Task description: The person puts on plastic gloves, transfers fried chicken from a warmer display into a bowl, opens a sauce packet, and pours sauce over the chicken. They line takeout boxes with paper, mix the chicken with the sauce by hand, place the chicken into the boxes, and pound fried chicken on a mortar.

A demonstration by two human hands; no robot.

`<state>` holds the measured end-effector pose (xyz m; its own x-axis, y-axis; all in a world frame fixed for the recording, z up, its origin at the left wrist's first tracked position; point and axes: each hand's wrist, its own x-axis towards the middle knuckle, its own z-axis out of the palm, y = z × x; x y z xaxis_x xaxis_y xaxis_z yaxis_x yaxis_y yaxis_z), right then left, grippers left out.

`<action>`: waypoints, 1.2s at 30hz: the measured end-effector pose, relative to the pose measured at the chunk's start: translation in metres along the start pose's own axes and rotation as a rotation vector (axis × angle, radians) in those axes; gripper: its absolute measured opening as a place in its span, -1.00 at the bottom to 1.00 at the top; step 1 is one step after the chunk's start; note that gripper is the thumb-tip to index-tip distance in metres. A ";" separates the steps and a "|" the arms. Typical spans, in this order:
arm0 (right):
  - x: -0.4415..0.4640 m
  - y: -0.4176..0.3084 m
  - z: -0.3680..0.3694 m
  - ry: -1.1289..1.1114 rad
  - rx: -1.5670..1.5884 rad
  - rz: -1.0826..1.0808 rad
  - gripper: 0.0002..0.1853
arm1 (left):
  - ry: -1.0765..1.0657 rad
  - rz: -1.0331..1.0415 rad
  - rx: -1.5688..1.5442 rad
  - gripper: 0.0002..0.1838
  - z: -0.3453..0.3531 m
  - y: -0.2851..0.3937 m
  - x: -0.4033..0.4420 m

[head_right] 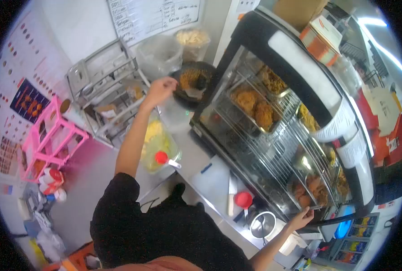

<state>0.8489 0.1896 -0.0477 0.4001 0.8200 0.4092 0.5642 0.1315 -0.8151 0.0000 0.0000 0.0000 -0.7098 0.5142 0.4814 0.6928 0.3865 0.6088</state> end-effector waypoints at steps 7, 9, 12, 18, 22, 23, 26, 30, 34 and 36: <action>-0.030 -0.038 0.031 -0.058 0.168 0.183 -0.34 | -0.138 -0.090 0.561 -0.69 0.065 -0.171 0.206; -0.047 -0.063 0.039 -0.081 0.200 0.213 -0.32 | -0.254 -0.142 0.633 -0.69 0.060 -0.186 0.217; -0.061 -0.082 0.054 -0.064 0.240 0.257 -0.30 | -0.428 -0.123 0.738 -0.67 0.064 -0.207 0.215; -0.077 -0.106 0.073 -0.177 0.298 0.230 -0.35 | -0.482 -0.148 0.794 -0.61 0.064 -0.213 0.232; -0.100 -0.146 0.083 -0.269 0.242 0.181 -0.40 | -0.364 -0.041 0.387 -0.62 0.069 -0.245 0.251; -0.102 -0.151 0.085 -0.284 0.234 0.159 -0.40 | -0.316 -0.118 0.291 -0.63 0.069 -0.248 0.254; -0.104 -0.138 0.089 -0.273 0.231 0.128 -0.42 | -0.269 -0.206 0.150 -0.60 0.065 -0.248 0.261; -0.120 -0.160 0.095 -0.312 -0.051 0.137 -0.44 | -0.151 0.137 0.262 -0.57 0.119 -0.232 0.265; -0.130 -0.187 0.100 -0.274 0.109 0.016 -0.44 | 0.078 0.316 0.109 -0.59 0.136 -0.063 0.190; -0.137 -0.194 0.094 -0.420 0.181 0.014 -0.40 | 0.130 0.366 0.000 -0.60 0.127 0.016 0.127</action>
<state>0.6171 0.1036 0.0158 0.0582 0.9723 0.2262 0.4106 0.1832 -0.8932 -0.0626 0.1685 -0.0090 -0.4258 0.5164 0.7430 0.9033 0.1953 0.3819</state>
